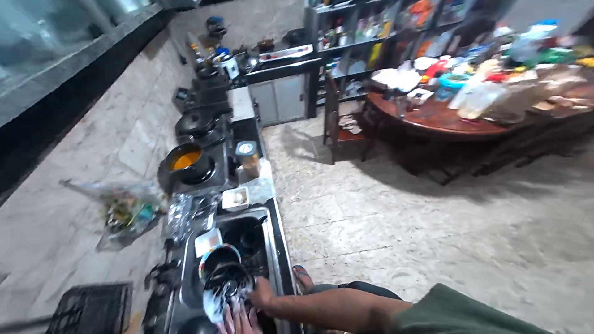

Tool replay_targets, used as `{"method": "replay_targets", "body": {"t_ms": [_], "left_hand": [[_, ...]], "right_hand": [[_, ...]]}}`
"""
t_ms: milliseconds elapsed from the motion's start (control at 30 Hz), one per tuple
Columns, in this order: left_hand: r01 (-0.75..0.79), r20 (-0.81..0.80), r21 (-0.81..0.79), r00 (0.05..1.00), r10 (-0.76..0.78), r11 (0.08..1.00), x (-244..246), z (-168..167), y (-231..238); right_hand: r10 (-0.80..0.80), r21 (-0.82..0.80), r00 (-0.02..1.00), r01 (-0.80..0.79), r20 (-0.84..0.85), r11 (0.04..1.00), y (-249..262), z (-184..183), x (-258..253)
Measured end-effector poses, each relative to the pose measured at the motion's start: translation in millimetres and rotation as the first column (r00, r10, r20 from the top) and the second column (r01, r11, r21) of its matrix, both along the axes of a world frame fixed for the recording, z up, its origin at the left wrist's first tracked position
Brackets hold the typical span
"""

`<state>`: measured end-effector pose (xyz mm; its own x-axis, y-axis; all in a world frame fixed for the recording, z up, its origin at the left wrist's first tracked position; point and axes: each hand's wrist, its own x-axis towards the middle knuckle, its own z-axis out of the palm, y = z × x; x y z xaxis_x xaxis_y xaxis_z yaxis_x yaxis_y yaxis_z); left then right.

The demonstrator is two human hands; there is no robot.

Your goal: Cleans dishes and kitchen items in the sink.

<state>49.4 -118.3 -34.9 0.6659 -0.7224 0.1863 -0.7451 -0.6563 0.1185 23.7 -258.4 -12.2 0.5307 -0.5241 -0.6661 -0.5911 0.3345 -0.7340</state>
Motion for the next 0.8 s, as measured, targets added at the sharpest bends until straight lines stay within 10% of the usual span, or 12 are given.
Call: {"method": "replay_targets", "body": {"t_ms": [67, 167, 267, 367, 500, 667, 733, 800], "left_hand": [[-0.194, -0.087, -0.224, 0.980, 0.178, 0.955, -6.8, -6.4, -0.6], [-0.581, -0.546, -0.525, 0.791, 0.278, 0.622, -25.8, 24.7, -18.1], [-0.827, -0.839, -0.508, 0.539, 0.081, 0.243, -21.6, 4.3, -18.4], [-0.919, -0.924, -0.377, 0.382, 0.020, 0.117, -17.1, 17.1, -16.6], [-0.860, -0.868, -0.365, 0.453, 0.205, 0.357, -13.6, 16.3, 17.6], [-0.558, -0.646, -0.133, 0.676, 0.355, 0.819, 1.1, 57.4, 36.8], [-0.537, -0.600, -0.036, 0.686, 0.411, 0.843, 1.9, 64.3, 35.5], [-0.595, -0.654, -0.129, 0.652, 0.383, 0.793, 1.3, 58.3, 36.4]], "right_hand": [[0.031, -0.060, 0.999, -0.031, 0.006, 0.998, -2.7, -0.3, -4.1], [0.122, -0.087, 0.992, -0.119, 0.025, 0.989, 1.8, 3.5, -8.0], [0.262, -0.024, 0.963, -0.261, 0.070, 0.965, 11.4, 2.9, -10.8], [0.337, -0.048, 0.939, -0.335, 0.066, 0.941, 9.2, -3.0, -6.2], [0.543, -0.404, 0.836, -0.523, -0.075, 0.750, -22.2, 9.0, 13.6], [0.833, -0.840, 0.535, -0.511, -0.143, 0.184, -35.5, 15.2, 37.8], [0.895, -0.920, 0.419, -0.392, -0.155, 0.025, -32.1, 16.3, 40.8], [0.883, -0.920, 0.461, -0.378, -0.091, 0.102, -28.8, 15.9, 42.5]]}}
